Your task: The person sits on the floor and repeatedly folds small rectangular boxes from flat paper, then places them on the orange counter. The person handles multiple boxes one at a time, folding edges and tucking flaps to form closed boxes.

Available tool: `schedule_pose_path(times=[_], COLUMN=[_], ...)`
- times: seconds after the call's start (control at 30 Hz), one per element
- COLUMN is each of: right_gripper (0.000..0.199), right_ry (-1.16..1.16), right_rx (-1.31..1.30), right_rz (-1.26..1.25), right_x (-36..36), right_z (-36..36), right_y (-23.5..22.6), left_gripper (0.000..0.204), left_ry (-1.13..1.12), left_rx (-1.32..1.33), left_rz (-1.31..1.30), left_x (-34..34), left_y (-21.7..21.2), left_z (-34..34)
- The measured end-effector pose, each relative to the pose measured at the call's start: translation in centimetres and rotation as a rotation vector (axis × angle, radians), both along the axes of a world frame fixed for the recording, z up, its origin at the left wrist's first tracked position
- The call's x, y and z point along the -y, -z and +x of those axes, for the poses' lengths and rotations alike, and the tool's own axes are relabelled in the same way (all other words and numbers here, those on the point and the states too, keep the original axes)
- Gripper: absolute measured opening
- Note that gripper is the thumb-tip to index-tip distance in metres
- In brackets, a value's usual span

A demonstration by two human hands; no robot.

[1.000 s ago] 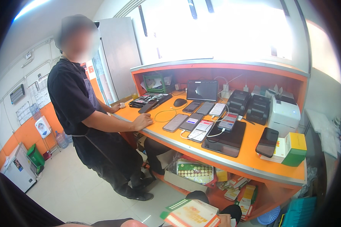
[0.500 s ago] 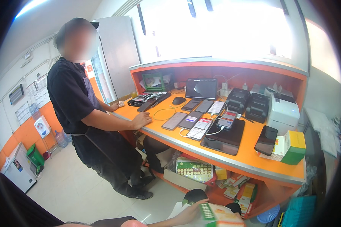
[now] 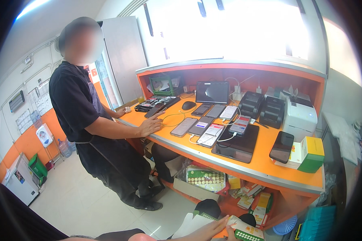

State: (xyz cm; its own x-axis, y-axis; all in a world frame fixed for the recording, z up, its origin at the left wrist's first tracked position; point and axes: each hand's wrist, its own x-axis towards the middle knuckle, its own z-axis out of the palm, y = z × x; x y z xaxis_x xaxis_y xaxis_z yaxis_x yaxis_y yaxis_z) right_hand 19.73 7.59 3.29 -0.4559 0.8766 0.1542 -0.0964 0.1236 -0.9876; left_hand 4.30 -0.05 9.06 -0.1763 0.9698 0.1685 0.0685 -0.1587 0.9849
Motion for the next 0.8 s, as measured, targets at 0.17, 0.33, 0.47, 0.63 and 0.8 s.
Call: schedule_pose_path(times=[0.17,0.33,0.47,0.63,0.8], right_gripper=[0.023,0.022,0.021,0.019,0.017], right_ry=[-0.172,0.0,0.127,0.148,0.143], right_rx=[0.35,0.383,0.292,0.24,0.224], right_rz=[-0.137,0.126,0.244,0.252,0.267], right_x=[-1.2,-0.5,1.4,2.1,2.3], right_z=[1.9,1.9,-0.5,-1.6,-2.1], right_y=[-2.9,-5.7,-5.8,-4.7,-4.2], left_gripper=[0.029,0.026,0.024,0.025,0.024], left_ry=[0.246,0.162,-0.073,-0.147,-0.155], left_rx=[0.076,0.047,-0.085,-0.286,-0.13], left_rz=[-0.043,-0.061,0.013,-0.054,-0.045], left_x=[0.4,1.6,1.6,2.5,1.6], left_y=[-0.2,-0.1,-1.0,-2.3,-1.4], left_z=[-1.3,-2.5,-2.8,-2.9,-2.5])
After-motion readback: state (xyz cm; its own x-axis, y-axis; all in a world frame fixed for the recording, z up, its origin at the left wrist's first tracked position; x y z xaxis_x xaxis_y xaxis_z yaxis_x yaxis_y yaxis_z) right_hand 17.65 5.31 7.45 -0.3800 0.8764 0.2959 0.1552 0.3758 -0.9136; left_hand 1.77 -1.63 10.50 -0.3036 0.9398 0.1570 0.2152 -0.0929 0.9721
